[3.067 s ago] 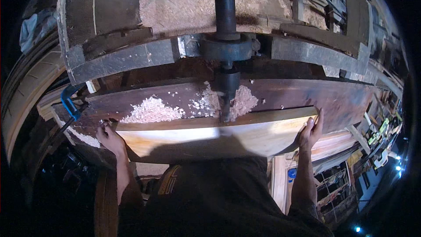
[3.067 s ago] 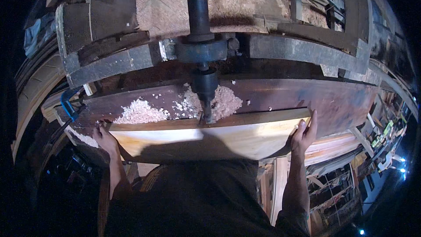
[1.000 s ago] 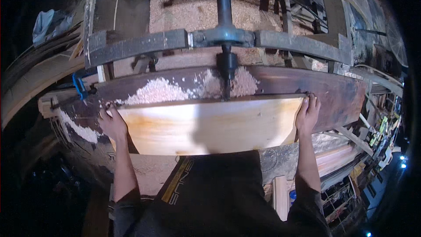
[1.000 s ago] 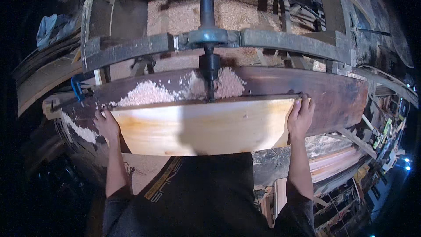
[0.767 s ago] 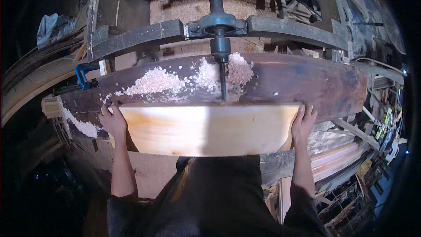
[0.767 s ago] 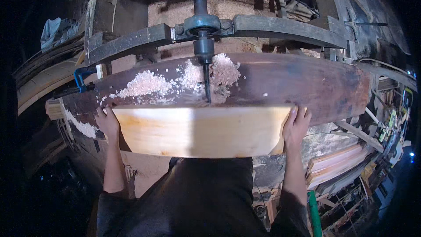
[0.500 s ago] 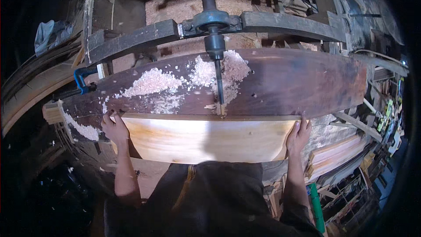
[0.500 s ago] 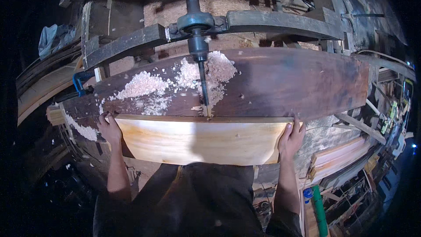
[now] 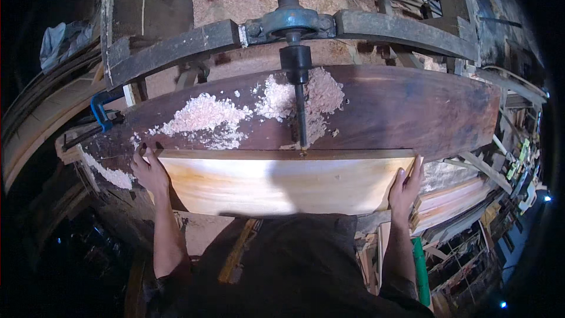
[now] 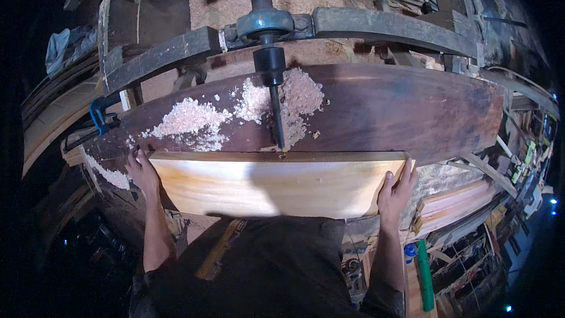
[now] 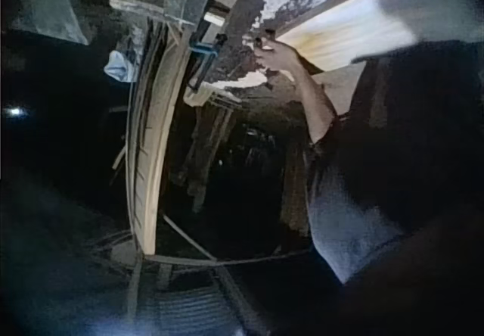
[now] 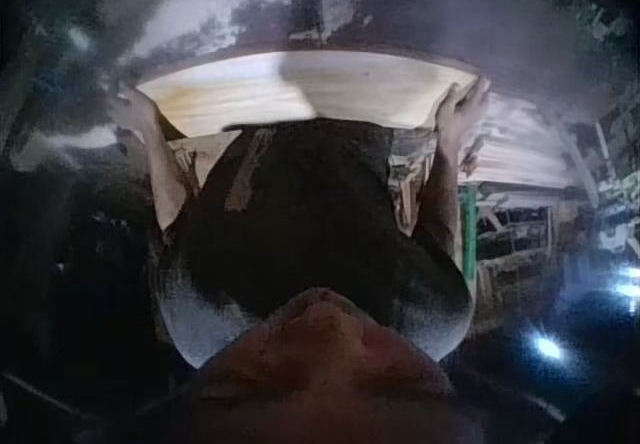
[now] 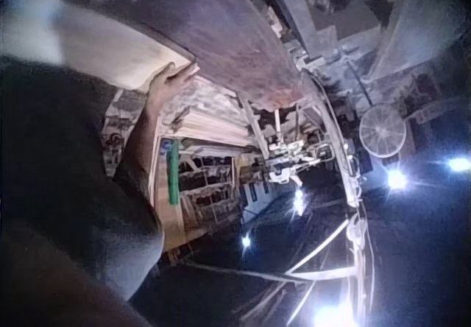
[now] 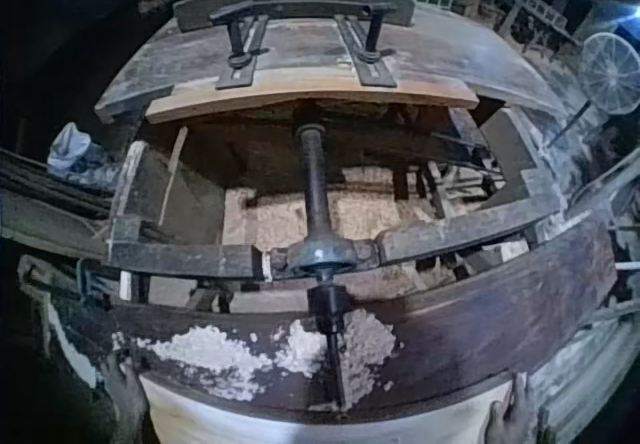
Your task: Drill a series of holes in a wooden board using a vertical drill press.
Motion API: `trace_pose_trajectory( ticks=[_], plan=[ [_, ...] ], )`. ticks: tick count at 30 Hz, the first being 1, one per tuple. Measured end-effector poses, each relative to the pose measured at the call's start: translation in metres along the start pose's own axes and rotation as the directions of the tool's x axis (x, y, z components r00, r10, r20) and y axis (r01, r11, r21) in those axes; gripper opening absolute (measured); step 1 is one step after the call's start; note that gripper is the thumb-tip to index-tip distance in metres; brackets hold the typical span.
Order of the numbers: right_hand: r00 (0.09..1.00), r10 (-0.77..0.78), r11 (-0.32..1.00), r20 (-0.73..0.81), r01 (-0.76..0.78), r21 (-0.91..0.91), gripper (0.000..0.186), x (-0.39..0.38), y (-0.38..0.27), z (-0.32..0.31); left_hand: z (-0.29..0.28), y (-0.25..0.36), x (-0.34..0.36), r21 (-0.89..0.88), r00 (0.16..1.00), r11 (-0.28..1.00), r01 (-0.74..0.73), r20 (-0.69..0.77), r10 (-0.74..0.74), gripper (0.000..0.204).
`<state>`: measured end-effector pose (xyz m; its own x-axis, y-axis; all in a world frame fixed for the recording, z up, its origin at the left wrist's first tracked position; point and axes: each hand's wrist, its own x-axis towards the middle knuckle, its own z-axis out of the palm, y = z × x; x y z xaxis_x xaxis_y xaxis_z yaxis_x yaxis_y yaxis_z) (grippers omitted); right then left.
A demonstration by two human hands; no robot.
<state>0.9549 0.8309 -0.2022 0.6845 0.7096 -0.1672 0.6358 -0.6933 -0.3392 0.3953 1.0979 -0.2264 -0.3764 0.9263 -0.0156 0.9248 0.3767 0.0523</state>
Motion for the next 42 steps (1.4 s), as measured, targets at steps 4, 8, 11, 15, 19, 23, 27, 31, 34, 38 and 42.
trace_pose_trajectory(
  ticks=[4,8,11,15,19,23,27,31,34,38,42],
  plan=[
    [1.000,0.006,0.999,-0.007,-0.006,0.041,0.062,0.005,-0.002,0.003,-0.001,0.002,0.010,-0.051,0.998,0.998,-0.041,0.039,0.043,0.057],
    [0.990,-0.124,0.992,-0.061,0.124,0.000,0.067,-0.001,0.005,0.009,-0.004,0.003,0.006,-0.272,0.989,0.952,-0.143,0.008,0.150,0.061],
    [0.984,-0.166,0.984,-0.069,0.161,-0.079,0.070,-0.014,0.013,0.013,-0.012,-0.001,-0.017,-0.342,0.981,0.920,-0.192,-0.053,0.185,0.061],
    [0.995,-0.073,0.995,-0.074,0.068,-0.072,0.070,-0.027,0.020,0.018,-0.017,-0.007,-0.050,-0.248,0.997,0.966,0.075,0.027,-0.071,0.062],
    [0.993,-0.075,0.982,-0.089,0.058,-0.181,0.070,-0.024,0.015,0.022,-0.012,-0.005,-0.052,-0.376,0.973,0.899,0.225,0.049,-0.224,0.064],
    [0.977,-0.093,0.994,-0.190,0.101,0.036,0.070,0.011,0.004,0.028,-0.010,0.007,-0.045,-0.340,0.961,0.901,0.269,0.040,-0.272,0.065],
    [0.981,-0.101,0.992,-0.168,0.112,0.060,0.071,0.049,-0.006,0.029,-0.007,0.015,-0.041,-0.369,0.935,0.864,0.341,0.036,-0.354,0.064],
    [0.982,-0.135,0.990,-0.131,0.130,-0.049,0.072,0.054,-0.015,0.023,-0.006,0.015,-0.041,-0.501,0.938,0.801,0.327,0.072,-0.338,0.062],
    [0.989,-0.086,0.994,-0.117,0.077,-0.079,0.066,0.048,-0.018,0.022,-0.005,0.015,-0.039,-0.563,0.945,0.767,0.307,0.082,-0.317,0.061],
    [0.986,-0.062,0.992,-0.153,0.045,-0.116,0.065,0.044,-0.019,0.024,-0.004,0.015,-0.036,-0.476,0.951,0.834,0.278,0.014,-0.309,0.060],
    [0.979,-0.087,0.995,-0.184,0.077,-0.061,0.068,0.047,-0.023,0.024,-0.003,0.011,-0.035,-0.470,0.965,0.853,0.225,-0.015,-0.262,0.061]
  ],
)
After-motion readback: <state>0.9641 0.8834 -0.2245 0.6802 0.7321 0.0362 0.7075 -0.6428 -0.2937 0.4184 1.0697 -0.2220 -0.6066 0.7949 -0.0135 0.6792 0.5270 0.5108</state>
